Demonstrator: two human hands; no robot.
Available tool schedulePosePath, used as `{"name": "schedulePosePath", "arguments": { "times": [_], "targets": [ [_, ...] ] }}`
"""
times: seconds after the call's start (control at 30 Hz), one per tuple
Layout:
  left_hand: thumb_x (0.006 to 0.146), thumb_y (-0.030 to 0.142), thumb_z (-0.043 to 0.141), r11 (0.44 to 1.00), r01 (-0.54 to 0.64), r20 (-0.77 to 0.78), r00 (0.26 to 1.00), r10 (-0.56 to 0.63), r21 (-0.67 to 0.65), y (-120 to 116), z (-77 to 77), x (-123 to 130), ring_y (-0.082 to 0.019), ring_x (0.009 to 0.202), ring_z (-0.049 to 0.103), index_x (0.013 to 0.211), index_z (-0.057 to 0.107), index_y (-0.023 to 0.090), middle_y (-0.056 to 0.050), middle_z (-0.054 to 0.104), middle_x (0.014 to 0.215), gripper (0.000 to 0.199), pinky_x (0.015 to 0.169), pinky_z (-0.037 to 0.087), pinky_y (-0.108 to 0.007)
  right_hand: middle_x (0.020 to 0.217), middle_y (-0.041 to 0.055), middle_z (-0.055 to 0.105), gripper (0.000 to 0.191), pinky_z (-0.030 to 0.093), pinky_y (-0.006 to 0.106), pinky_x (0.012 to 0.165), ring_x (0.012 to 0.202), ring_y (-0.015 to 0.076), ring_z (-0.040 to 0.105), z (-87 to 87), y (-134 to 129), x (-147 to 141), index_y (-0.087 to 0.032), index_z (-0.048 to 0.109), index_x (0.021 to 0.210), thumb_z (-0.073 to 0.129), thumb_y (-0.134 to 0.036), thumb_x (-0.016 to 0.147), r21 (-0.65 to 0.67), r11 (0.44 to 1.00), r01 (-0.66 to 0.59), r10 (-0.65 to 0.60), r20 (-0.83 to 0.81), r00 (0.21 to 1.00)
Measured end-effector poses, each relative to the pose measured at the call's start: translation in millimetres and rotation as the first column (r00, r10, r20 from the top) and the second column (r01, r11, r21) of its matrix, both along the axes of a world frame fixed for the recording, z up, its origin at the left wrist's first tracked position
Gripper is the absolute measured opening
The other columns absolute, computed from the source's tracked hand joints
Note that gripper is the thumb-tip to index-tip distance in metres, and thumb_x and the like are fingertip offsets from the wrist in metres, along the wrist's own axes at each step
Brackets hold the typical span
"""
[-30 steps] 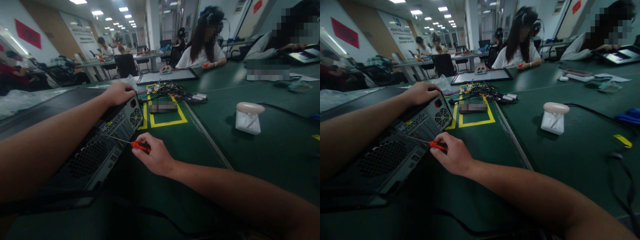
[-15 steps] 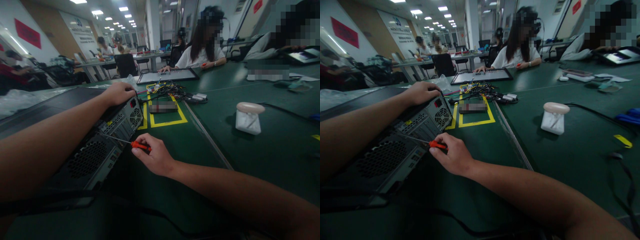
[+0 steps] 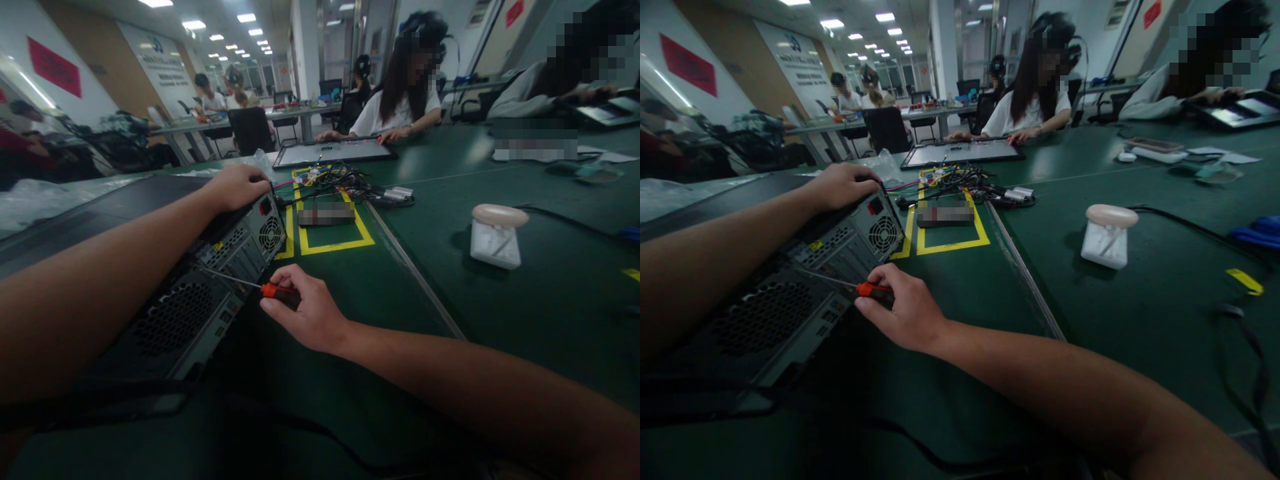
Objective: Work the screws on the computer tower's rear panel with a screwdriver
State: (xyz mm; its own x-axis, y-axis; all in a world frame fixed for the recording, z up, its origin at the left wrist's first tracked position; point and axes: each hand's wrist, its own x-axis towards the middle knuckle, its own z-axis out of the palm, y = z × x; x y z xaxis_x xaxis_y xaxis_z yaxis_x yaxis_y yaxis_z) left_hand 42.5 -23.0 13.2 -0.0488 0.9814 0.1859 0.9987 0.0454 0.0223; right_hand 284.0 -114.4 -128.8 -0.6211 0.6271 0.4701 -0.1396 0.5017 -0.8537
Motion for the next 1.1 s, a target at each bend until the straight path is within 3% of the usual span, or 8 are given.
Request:
{"name": "schedulePosePath", "arguments": {
  "times": [0.23, 0.6, 0.8, 1.1],
  "targets": [
    [0.102, 0.042, 0.045, 1.000, 0.024, 0.006, 1.000, -0.024, -0.008, -1.2, 0.9, 0.5, -0.035, 0.125, 0.068, 0.135, 0.078, 0.007, -0.019, 0.077, 0.138, 0.058, 0.110, 0.050, -0.046, 0.096, 0.0015, 0.072, 0.021, 0.054, 0.035, 0.081, 0.084, 0.0185, 0.067, -0.3, 0.5, -1.0, -0.023, 0.064, 0.106, 0.072, -0.041, 0.098, -0.009, 1.000, -0.009, 0.009, 0.020, 1.000],
    [0.102, 0.043, 0.045, 1.000, 0.004, 0.002, 1.000, -0.004, -0.013, -1.3, 1.1, 1.8, -0.031, 0.125, 0.069, 0.136, 0.078, 0.010, -0.016, 0.078, 0.138, 0.057, 0.111, 0.050, -0.041, 0.096, 0.0013, 0.071, 0.021, 0.054, 0.035, 0.081, 0.085, 0.0185, 0.067, 1.2, -0.6, 0.3, -0.023, 0.064, 0.106, 0.072, -0.041, 0.099, -0.035, 0.999, -0.019, 0.020, 0.031, 0.999],
    [0.101, 0.043, 0.044, 1.000, 0.025, 0.001, 1.000, -0.025, -0.010, -1.0, 0.7, 1.3, -0.034, 0.127, 0.069, 0.136, 0.077, 0.006, -0.021, 0.077, 0.138, 0.061, 0.110, 0.050, -0.044, 0.096, 0.0013, 0.071, 0.023, 0.053, 0.034, 0.080, 0.083, 0.0179, 0.066, 1.5, -0.4, 0.6, -0.023, 0.064, 0.106, 0.072, -0.043, 0.099, -0.040, 0.999, -0.024, 0.025, 0.028, 0.999],
    [0.101, 0.044, 0.044, 1.000, -0.003, -0.009, 1.000, 0.003, -0.011, -1.1, 1.0, 3.3, -0.034, 0.130, 0.069, 0.137, 0.078, 0.009, -0.019, 0.076, 0.141, 0.061, 0.113, 0.050, -0.044, 0.094, 0.0021, 0.072, 0.023, 0.053, 0.033, 0.080, 0.084, 0.0178, 0.066, -1.1, -0.3, -0.5, -0.021, 0.068, 0.104, 0.069, -0.044, 0.102, -0.016, 1.000, -0.026, 0.026, 0.008, 1.000]
  ]
}}
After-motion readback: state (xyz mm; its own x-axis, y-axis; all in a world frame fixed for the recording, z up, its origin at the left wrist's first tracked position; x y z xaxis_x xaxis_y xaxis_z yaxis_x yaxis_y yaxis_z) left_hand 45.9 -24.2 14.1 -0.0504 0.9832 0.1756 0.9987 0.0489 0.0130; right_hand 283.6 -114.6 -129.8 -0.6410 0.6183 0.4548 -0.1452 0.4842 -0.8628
